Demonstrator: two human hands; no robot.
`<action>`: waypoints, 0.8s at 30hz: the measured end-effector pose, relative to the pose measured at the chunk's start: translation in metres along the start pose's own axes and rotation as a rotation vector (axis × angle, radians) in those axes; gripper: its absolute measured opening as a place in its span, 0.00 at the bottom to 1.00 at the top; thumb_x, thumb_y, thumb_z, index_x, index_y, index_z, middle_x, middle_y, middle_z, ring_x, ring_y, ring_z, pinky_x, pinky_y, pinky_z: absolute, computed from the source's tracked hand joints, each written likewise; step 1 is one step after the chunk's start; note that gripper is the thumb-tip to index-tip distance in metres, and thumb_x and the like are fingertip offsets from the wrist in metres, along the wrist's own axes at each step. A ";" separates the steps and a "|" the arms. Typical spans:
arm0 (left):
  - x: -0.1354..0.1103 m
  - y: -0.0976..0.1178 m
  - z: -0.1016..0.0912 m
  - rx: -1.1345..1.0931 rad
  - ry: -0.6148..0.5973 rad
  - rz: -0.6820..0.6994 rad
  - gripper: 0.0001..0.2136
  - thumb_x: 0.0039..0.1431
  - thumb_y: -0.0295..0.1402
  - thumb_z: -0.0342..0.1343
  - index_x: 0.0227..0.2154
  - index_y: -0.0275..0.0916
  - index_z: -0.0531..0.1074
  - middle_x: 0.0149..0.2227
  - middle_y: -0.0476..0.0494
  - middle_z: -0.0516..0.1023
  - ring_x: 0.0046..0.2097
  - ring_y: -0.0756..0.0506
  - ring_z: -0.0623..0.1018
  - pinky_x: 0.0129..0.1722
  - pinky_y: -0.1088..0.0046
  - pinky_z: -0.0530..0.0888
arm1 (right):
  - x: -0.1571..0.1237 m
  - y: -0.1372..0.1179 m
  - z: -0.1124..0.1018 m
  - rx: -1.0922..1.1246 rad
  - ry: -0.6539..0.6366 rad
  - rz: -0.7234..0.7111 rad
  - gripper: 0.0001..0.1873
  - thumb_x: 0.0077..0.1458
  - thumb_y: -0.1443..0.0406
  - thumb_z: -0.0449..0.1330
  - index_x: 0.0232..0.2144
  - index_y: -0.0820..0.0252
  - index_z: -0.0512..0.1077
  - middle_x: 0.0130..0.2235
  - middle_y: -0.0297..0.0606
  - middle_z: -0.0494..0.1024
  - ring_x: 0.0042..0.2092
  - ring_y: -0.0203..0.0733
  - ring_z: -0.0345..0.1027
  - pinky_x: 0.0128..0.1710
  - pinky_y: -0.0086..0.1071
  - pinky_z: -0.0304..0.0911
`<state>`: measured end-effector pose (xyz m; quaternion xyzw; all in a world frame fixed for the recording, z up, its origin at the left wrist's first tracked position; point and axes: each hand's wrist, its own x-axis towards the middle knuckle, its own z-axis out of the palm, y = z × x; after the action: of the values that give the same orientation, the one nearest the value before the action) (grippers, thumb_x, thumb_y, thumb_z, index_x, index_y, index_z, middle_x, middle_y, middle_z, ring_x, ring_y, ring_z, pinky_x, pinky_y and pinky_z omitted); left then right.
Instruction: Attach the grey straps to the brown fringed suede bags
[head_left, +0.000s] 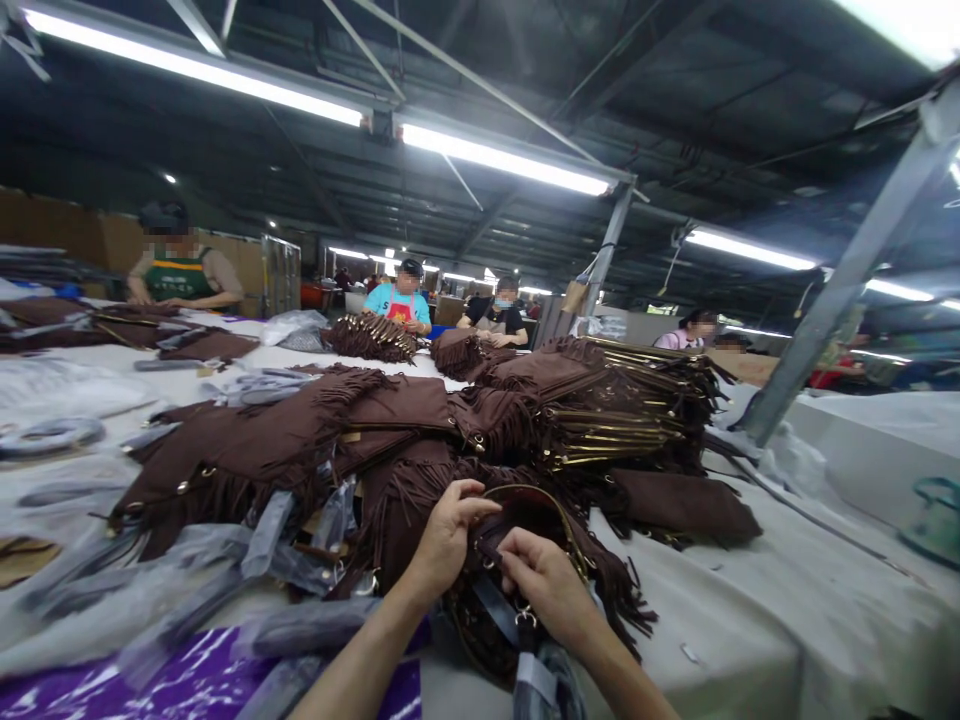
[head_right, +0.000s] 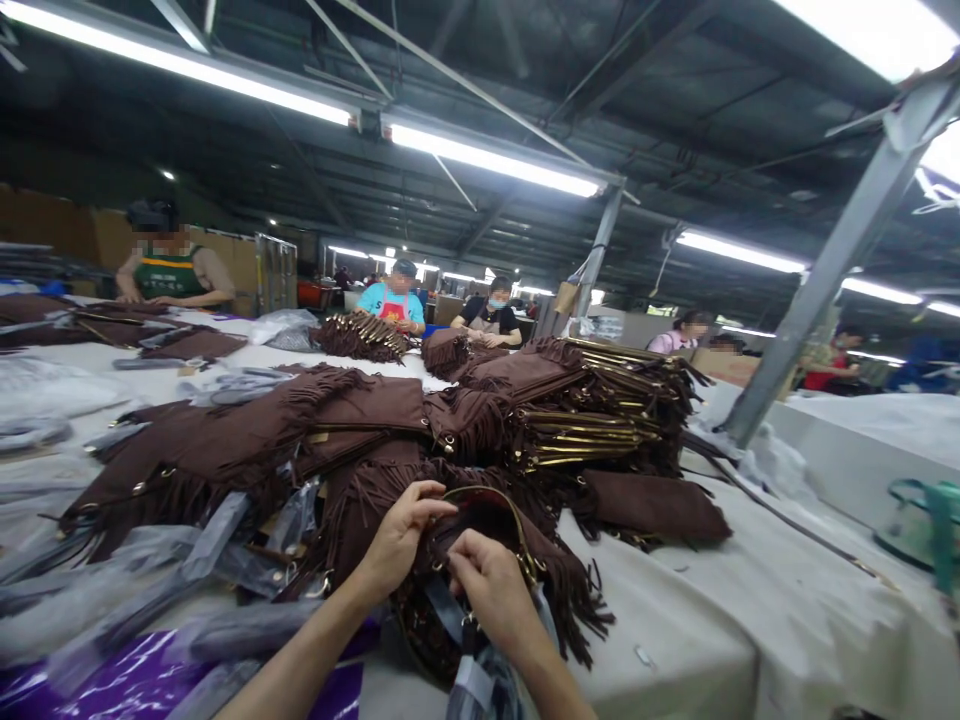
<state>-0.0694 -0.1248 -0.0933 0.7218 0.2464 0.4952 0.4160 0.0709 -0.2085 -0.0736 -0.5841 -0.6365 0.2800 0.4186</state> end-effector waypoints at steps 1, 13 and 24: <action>-0.001 0.000 -0.002 0.017 -0.024 0.001 0.17 0.52 0.21 0.44 0.31 0.39 0.79 0.50 0.43 0.70 0.54 0.45 0.70 0.56 0.66 0.66 | 0.000 0.001 0.001 0.046 0.001 0.008 0.12 0.54 0.60 0.55 0.22 0.58 0.66 0.20 0.29 0.70 0.25 0.36 0.61 0.27 0.29 0.55; -0.011 0.024 -0.032 0.189 -0.393 -0.023 0.04 0.50 0.25 0.56 0.28 0.38 0.67 0.62 0.33 0.61 0.65 0.39 0.59 0.60 0.61 0.60 | 0.001 0.002 0.015 0.272 0.036 0.127 0.18 0.49 0.50 0.59 0.23 0.59 0.67 0.20 0.28 0.68 0.21 0.32 0.50 0.21 0.27 0.44; -0.011 0.007 -0.032 -0.092 -0.324 -0.146 0.08 0.55 0.33 0.55 0.24 0.38 0.64 0.51 0.40 0.71 0.53 0.42 0.69 0.55 0.68 0.62 | -0.006 -0.010 0.007 0.027 0.071 0.090 0.15 0.54 0.56 0.53 0.21 0.57 0.66 0.19 0.31 0.72 0.20 0.34 0.56 0.21 0.28 0.49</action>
<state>-0.1037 -0.1253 -0.0881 0.7525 0.2052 0.3517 0.5176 0.0593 -0.2151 -0.0702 -0.6160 -0.5907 0.2861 0.4356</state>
